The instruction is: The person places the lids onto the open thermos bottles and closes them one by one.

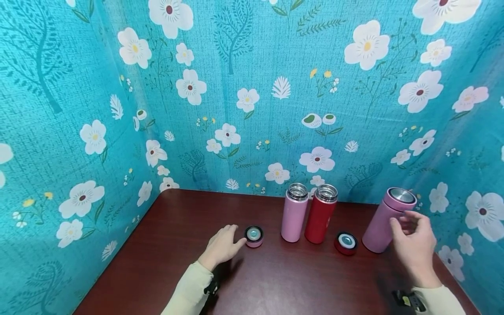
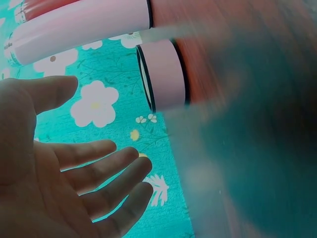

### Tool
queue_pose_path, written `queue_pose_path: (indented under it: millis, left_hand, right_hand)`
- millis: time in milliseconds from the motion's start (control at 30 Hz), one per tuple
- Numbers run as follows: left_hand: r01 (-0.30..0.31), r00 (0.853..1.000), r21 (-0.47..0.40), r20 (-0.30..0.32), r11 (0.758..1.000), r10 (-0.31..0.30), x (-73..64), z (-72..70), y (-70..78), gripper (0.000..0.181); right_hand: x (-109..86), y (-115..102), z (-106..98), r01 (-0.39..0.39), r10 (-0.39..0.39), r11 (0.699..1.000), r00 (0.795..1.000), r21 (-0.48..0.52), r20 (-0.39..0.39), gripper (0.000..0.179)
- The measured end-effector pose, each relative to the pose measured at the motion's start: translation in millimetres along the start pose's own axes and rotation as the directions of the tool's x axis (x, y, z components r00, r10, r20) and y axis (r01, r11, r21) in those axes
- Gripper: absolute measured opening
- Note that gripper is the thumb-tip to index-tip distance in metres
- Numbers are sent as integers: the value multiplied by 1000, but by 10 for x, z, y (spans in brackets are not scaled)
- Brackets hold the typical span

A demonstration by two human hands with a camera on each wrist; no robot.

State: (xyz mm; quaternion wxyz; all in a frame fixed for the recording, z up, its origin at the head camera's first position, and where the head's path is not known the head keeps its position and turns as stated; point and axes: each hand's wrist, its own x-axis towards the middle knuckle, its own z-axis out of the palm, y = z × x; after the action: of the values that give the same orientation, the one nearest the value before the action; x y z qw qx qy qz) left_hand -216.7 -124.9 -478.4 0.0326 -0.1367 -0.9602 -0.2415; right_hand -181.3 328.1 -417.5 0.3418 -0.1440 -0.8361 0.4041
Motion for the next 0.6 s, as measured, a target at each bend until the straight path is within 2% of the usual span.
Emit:
queue_pose_path:
  millis: [100,300,433,600]
  left_hand:
    - [16,1000,-40,23,999,-15,45,17,34,59]
    - [49,997,-105,57,993,-43,163,72,99,66]
    - [64,996,-122,69,990,-56,233,140,108,71]
    - [90,993,-125,84,988,-79,300,225,85,78]
  right_hand:
    - [-109,-118,72,92,-93,995,995,22,44,39]
    - [-231,-339,309,241,-248,968,963,68,107,35]
    - [-303,-461,484,281,-288,957,942,67,173,37]
    - [-394,-597,696,282,-290,957,912,70,290,46]
